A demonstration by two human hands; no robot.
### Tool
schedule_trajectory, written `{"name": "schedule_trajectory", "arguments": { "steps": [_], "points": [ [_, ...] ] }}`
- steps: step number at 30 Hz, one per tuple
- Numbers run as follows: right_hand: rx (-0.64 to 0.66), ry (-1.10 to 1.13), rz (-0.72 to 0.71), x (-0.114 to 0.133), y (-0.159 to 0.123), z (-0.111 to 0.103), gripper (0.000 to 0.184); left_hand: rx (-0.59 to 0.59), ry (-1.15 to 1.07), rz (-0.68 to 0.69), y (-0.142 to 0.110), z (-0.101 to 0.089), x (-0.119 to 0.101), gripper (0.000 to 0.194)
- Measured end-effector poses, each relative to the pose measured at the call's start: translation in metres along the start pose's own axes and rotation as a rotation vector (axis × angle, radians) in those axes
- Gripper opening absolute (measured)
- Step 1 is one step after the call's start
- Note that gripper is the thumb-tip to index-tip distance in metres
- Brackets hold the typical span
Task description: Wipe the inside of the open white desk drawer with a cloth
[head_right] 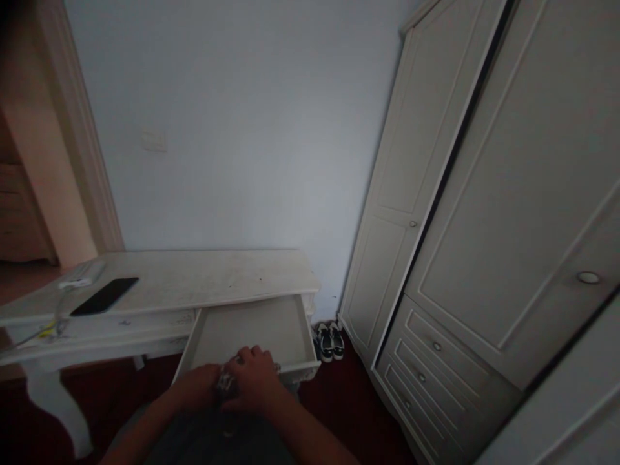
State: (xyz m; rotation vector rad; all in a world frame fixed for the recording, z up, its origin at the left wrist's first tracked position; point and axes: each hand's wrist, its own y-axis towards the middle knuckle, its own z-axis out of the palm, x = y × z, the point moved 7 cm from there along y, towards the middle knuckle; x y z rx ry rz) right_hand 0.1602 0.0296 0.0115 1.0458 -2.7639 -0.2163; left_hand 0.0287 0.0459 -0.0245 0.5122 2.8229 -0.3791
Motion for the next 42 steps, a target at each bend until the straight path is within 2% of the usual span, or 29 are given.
{"name": "schedule_trajectory", "arguments": {
  "steps": [3, 6, 9, 13, 15, 18, 21, 23, 27, 31, 34, 38, 42],
  "points": [
    [0.061, -0.028, -0.007, 0.021, 0.017, 0.005, 0.069, 0.094, -0.046, 0.044, 0.001, 0.002, 0.0, 0.049],
    [0.077, 0.003, -0.037, 0.013, 0.008, -0.003, 0.067, 0.115, -0.114, 0.062, 0.003, 0.003, 0.002, 0.05],
    [0.109, -0.004, 0.012, -0.025, -0.022, -0.018, 0.066, 0.091, -0.09, -0.016, 0.004, 0.006, 0.01, 0.058],
    [0.109, 0.062, 0.214, -0.097, -0.074, -0.048, 0.061, 0.099, -0.043, -0.062, 0.005, 0.01, 0.014, 0.067],
    [0.037, 0.189, 0.246, -0.122, -0.092, -0.064, 0.056, 0.1, -0.034, -0.059, 0.005, 0.01, 0.014, 0.063],
    [-0.14, 0.352, 0.3, -0.15, -0.103, -0.075, 0.047, 0.097, -0.016, -0.08, 0.005, 0.01, 0.014, 0.059],
    [-0.303, 0.315, 0.437, -0.169, -0.1, -0.072, 0.041, 0.091, 0.005, -0.098, 0.004, 0.01, 0.014, 0.06],
    [-0.354, 0.216, 0.537, -0.174, -0.09, -0.066, 0.04, 0.088, 0.013, -0.099, 0.003, 0.009, 0.013, 0.061],
    [-0.367, 0.057, 0.688, -0.184, -0.056, -0.063, 0.043, 0.087, 0.025, -0.096, 0.001, 0.008, 0.011, 0.064],
    [-0.396, 0.001, 0.789, -0.202, -0.016, -0.076, 0.046, 0.086, 0.037, -0.098, 0.001, 0.006, 0.01, 0.063],
    [-0.399, -0.014, 0.845, -0.213, 0.002, -0.084, 0.044, 0.078, 0.036, -0.099, 0.0, 0.005, 0.008, 0.06],
    [-0.312, -0.033, 0.805, -0.215, 0.0, -0.085, 0.04, 0.071, 0.042, -0.099, -0.002, 0.002, 0.004, 0.061],
    [-0.192, -0.055, 0.708, -0.203, -0.03, -0.081, 0.043, 0.056, 0.04, -0.088, -0.003, -0.001, 0.001, 0.054]
  ]
}}
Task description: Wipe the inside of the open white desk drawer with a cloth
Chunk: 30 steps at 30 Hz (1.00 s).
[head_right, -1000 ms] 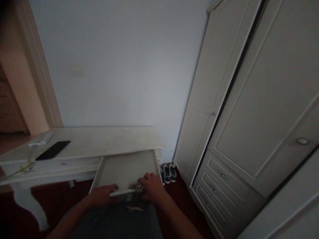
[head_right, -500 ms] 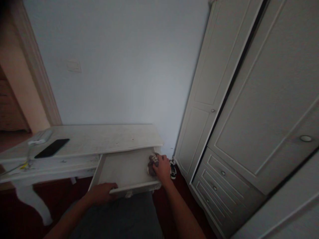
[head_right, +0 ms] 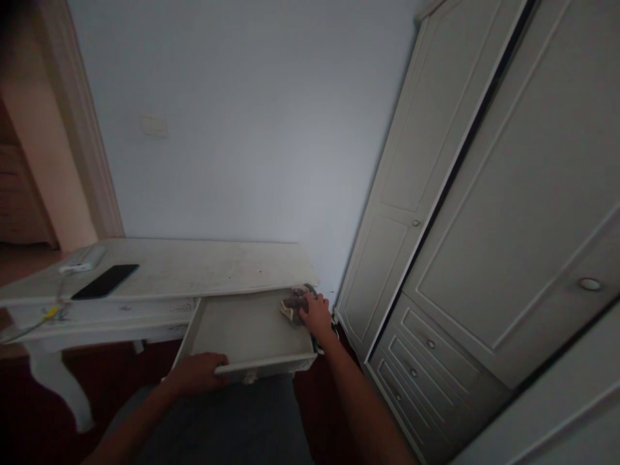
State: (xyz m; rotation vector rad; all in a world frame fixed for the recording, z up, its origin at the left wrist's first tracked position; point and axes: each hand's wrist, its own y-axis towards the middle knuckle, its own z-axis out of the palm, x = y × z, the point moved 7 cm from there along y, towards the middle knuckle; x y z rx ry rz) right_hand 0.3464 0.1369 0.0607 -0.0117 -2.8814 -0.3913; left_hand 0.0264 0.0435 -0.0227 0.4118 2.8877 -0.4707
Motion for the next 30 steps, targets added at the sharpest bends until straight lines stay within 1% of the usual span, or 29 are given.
{"name": "schedule_trajectory", "arguments": {
  "steps": [5, 8, 12, 14, 18, 21, 23, 26, 30],
  "points": [
    [0.082, -0.074, -0.058, -0.005, -0.048, 0.001, 0.05, -0.013, -0.001, 0.01, 0.0, 0.0, -0.001, 0.049],
    [0.101, -0.138, -0.076, -0.001, -0.056, 0.004, 0.058, -0.018, 0.009, 0.01, 0.001, 0.001, 0.0, 0.05],
    [0.128, -0.112, -0.038, -0.002, -0.038, 0.007, 0.074, -0.022, 0.017, 0.009, 0.001, 0.001, 0.0, 0.053],
    [0.151, -0.103, -0.014, -0.002, -0.026, 0.009, 0.078, -0.023, 0.021, 0.006, 0.001, 0.001, 0.0, 0.053],
    [0.157, -0.14, -0.003, 0.007, -0.006, 0.017, 0.074, -0.02, 0.029, -0.003, 0.0, 0.001, 0.0, 0.051],
    [0.12, -0.122, 0.005, 0.014, 0.008, 0.022, 0.072, -0.02, 0.033, -0.008, 0.001, 0.001, 0.0, 0.054],
    [0.088, -0.096, 0.033, 0.013, 0.016, 0.024, 0.065, -0.023, 0.039, -0.008, 0.001, 0.001, 0.001, 0.056],
    [0.054, -0.065, 0.071, 0.007, 0.022, 0.024, 0.059, -0.032, 0.049, -0.003, 0.0, 0.0, 0.0, 0.055],
    [0.028, -0.059, 0.076, 0.005, 0.021, 0.023, 0.059, -0.055, 0.05, -0.006, -0.001, -0.002, -0.002, 0.052]
  ]
}}
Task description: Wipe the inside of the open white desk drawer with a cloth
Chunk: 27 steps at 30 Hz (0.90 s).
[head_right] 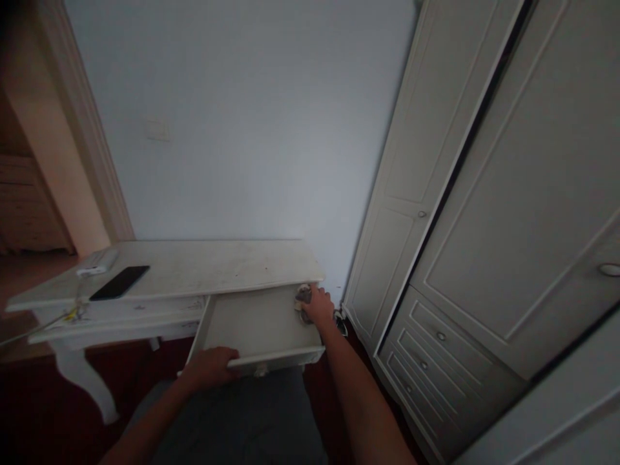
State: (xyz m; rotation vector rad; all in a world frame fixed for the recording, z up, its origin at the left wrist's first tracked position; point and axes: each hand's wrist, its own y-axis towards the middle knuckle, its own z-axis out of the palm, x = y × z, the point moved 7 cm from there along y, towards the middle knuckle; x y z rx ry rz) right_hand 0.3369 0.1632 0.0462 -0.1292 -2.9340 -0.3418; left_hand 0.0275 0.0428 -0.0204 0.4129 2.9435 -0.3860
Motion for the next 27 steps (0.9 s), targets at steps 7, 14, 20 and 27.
{"name": "schedule_trajectory", "arguments": {
  "steps": [7, 14, 20, 27],
  "points": [
    [-0.025, -0.026, 0.002, 0.0048, -0.005, 0.0004, 0.055, -0.048, -0.01, -0.009, -0.0002, -0.0003, -0.0008, 0.048],
    [-0.023, -0.019, 0.024, 0.0023, -0.0055, -0.0005, 0.056, -0.056, -0.013, -0.014, -0.0015, -0.0008, -0.0002, 0.048],
    [-0.023, -0.012, 0.027, 0.0019, -0.0068, -0.0031, 0.057, -0.07, -0.009, -0.019, -0.0025, -0.0012, -0.0009, 0.047],
    [-0.015, -0.01, 0.027, 0.0031, -0.008, -0.0059, 0.053, -0.079, -0.001, -0.033, -0.0028, 0.0002, 0.0006, 0.046]
  ]
}}
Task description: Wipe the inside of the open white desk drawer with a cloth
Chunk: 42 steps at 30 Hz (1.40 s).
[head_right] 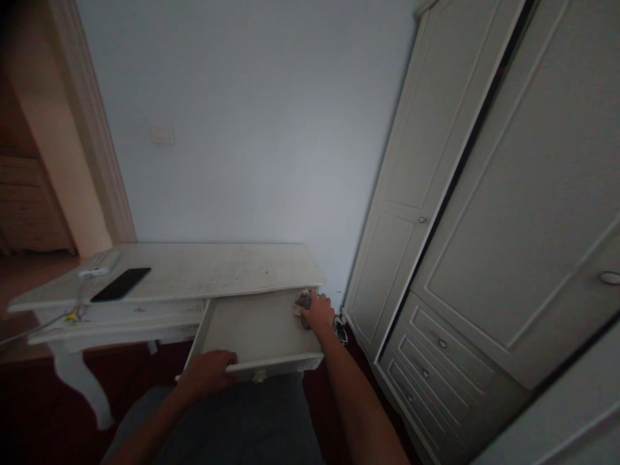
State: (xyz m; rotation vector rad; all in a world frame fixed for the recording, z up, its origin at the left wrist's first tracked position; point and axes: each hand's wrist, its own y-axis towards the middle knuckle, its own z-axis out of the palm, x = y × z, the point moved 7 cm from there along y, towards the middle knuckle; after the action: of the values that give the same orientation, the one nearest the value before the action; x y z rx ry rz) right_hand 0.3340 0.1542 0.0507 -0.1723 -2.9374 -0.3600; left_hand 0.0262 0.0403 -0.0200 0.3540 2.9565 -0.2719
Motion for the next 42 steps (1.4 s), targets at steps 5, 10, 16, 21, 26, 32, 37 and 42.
{"name": "schedule_trajectory", "arguments": {
  "steps": [5, 10, 16, 21, 26, 32, 37, 42],
  "points": [
    [0.007, 0.004, 0.002, 0.0004, -0.0004, -0.0005, 0.054, 0.001, 0.001, 0.005, 0.0006, 0.0015, 0.0006, 0.048],
    [0.012, 0.002, 0.007, 0.0004, 0.0003, -0.0008, 0.051, -0.011, 0.006, 0.002, 0.0014, 0.0024, 0.0011, 0.046],
    [0.019, -0.001, 0.008, -0.0007, 0.0029, 0.0014, 0.053, -0.023, 0.002, 0.01, 0.0009, 0.0024, 0.0014, 0.046],
    [0.016, -0.001, 0.0, -0.0014, 0.0036, 0.0032, 0.056, -0.02, -0.002, 0.018, 0.0005, 0.0018, 0.0008, 0.045],
    [0.016, 0.003, 0.006, -0.0028, 0.0035, 0.0045, 0.057, -0.019, -0.001, 0.008, 0.0002, 0.0009, 0.0006, 0.044],
    [0.016, 0.005, 0.002, -0.0033, 0.0042, 0.005, 0.056, -0.019, 0.002, 0.008, -0.002, -0.0009, -0.0009, 0.047],
    [0.019, 0.007, 0.007, -0.0039, 0.004, 0.0056, 0.054, -0.011, 0.003, 0.002, -0.0024, -0.0006, -0.0014, 0.046],
    [0.019, 0.012, 0.011, -0.0048, 0.0051, 0.0071, 0.057, -0.003, 0.003, 0.008, -0.0028, -0.0003, -0.0018, 0.048]
  ]
}}
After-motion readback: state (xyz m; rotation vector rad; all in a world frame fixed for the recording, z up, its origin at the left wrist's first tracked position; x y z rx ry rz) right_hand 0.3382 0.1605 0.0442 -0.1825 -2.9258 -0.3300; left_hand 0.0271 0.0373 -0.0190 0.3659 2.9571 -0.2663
